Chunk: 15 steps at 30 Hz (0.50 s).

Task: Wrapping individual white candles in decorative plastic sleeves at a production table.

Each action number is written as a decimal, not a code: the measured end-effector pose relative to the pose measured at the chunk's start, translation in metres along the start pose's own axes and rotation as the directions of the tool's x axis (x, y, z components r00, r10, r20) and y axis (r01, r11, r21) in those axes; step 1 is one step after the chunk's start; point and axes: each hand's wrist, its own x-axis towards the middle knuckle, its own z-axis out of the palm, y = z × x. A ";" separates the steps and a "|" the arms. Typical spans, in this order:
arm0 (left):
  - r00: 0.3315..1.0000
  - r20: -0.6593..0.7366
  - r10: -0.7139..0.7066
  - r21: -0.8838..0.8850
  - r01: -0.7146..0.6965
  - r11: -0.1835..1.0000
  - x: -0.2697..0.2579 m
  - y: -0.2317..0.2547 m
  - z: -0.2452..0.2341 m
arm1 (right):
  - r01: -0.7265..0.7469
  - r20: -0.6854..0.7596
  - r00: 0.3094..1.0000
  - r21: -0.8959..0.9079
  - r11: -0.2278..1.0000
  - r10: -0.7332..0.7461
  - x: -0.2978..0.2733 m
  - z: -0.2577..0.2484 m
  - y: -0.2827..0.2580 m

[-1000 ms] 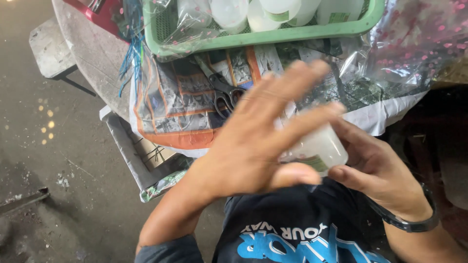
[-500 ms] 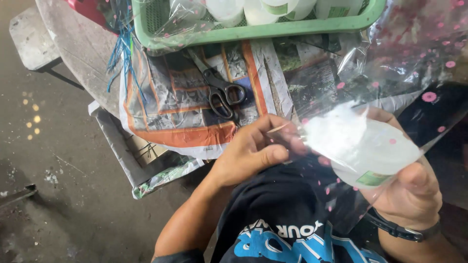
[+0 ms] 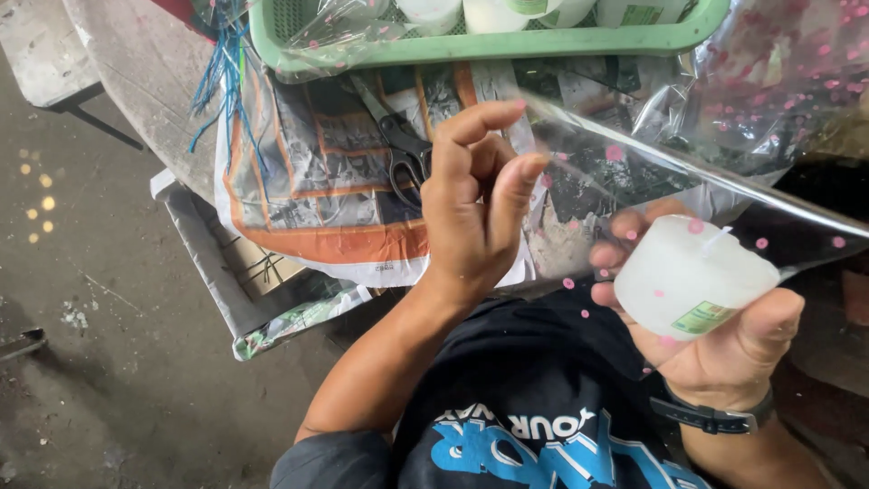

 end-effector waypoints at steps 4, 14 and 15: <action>0.988 0.031 0.154 0.330 -0.155 0.931 0.001 -0.014 0.002 | -0.028 0.039 0.999 0.151 0.988 0.023 0.002 0.002 0.005; 0.907 0.218 0.362 0.784 -0.383 0.488 0.009 -0.021 0.013 | 0.027 -0.060 0.998 -0.039 0.999 -0.029 -0.003 -0.008 0.015; 0.906 0.219 0.364 0.783 -0.385 0.489 0.011 -0.020 0.015 | 0.030 -0.060 0.998 -0.041 0.999 -0.032 -0.004 -0.012 0.014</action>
